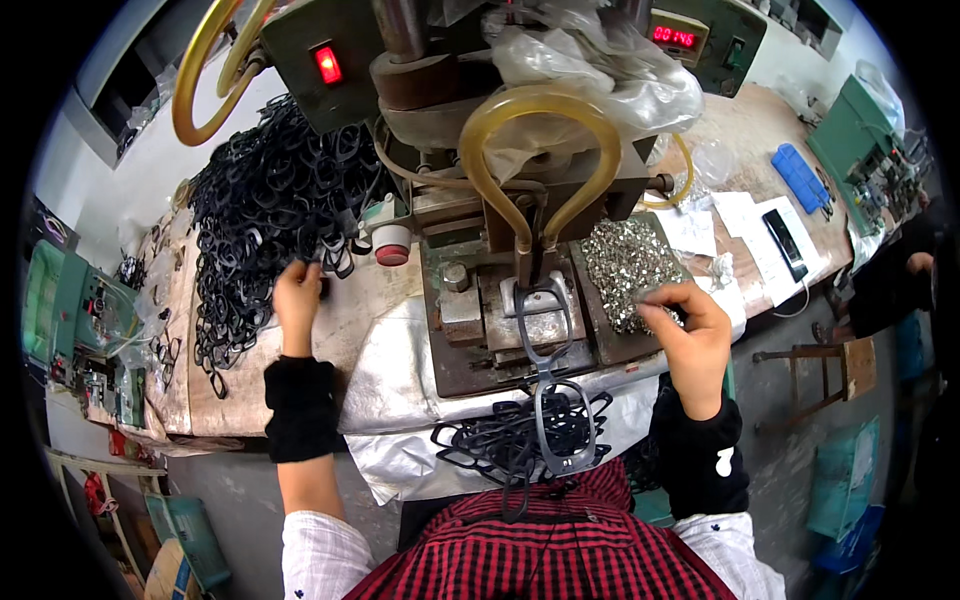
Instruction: The person repeatedly picks up black rubber rings and small metallic components, places them into a press machine, and removes the assembled parts. The process is continuous and repetitive, with the person handling the components by hand.
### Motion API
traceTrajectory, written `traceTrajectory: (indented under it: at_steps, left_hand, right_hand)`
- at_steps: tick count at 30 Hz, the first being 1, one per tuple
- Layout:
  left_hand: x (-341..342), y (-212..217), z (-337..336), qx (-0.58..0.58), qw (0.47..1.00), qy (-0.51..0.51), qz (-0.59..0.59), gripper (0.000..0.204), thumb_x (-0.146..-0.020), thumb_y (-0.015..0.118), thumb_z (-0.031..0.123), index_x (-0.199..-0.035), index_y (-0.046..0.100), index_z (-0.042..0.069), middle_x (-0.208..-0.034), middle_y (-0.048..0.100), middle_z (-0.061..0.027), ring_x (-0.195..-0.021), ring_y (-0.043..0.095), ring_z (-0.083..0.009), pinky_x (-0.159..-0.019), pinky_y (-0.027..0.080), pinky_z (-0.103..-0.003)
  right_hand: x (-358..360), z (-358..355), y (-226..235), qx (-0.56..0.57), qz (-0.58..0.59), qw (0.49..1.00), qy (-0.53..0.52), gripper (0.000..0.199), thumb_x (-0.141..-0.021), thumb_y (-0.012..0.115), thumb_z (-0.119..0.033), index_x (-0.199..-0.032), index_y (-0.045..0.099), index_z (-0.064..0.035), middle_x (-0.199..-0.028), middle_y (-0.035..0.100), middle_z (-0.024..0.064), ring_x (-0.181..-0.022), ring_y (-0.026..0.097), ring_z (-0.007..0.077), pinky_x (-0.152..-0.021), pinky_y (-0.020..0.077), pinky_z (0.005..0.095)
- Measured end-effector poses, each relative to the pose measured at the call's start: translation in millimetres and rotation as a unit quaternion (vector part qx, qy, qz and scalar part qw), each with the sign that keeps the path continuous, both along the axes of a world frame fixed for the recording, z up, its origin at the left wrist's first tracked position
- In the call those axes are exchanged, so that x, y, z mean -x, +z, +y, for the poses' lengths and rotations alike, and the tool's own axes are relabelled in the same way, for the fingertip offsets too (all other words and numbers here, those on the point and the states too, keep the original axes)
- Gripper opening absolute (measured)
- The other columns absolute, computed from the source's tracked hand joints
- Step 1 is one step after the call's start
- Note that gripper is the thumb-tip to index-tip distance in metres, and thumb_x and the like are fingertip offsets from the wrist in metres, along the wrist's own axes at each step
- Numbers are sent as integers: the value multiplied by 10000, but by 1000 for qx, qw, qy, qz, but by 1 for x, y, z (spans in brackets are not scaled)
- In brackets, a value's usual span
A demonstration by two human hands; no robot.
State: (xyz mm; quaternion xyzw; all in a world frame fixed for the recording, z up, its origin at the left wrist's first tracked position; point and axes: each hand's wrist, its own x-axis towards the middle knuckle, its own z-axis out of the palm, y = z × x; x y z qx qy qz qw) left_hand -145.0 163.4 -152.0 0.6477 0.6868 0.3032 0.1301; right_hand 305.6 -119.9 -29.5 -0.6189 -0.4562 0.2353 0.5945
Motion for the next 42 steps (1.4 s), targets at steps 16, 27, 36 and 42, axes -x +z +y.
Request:
traceTrajectory:
  at_steps: [16,27,36,42]
  left_hand:
    - [-189,209,-167,-337,836,-307,-307,246,-1021,569,119,-1143,644,-82,-875,703,-135,-684,622,-138,-626,497,-226]
    - [-209,191,-229,526,594,-310,-523,493,-1109,270,330,-1221,586,-32,-629,649,-142,-375,503,-142,-353,388,-219]
    - [-214,178,-224,512,589,-259,-568,479,-1105,310,326,-1176,604,-45,-607,638,-124,-381,550,-134,-319,386,-196]
    - [-202,154,-219,487,577,-369,-541,406,-1083,425,357,-1204,593,8,-778,691,-113,-581,649,-138,-472,490,-222]
  right_hand:
    - [78,55,45,-56,202,970,126,491,-819,685,43,-1263,479,66,-999,667,110,-916,614,102,-849,485,235]
    - [-3,34,-19,36,-397,914,-70,239,-792,702,-119,-1017,715,-40,-1178,634,226,-1222,538,415,-1041,428,484]
    - [-12,44,-54,-42,-418,903,-91,165,-759,742,-57,-922,714,-44,-1253,592,229,-1264,512,416,-1032,435,473]
    - [-23,69,-52,-26,-534,845,-20,219,-753,655,11,-972,634,15,-1294,592,221,-1253,528,418,-1018,465,468]
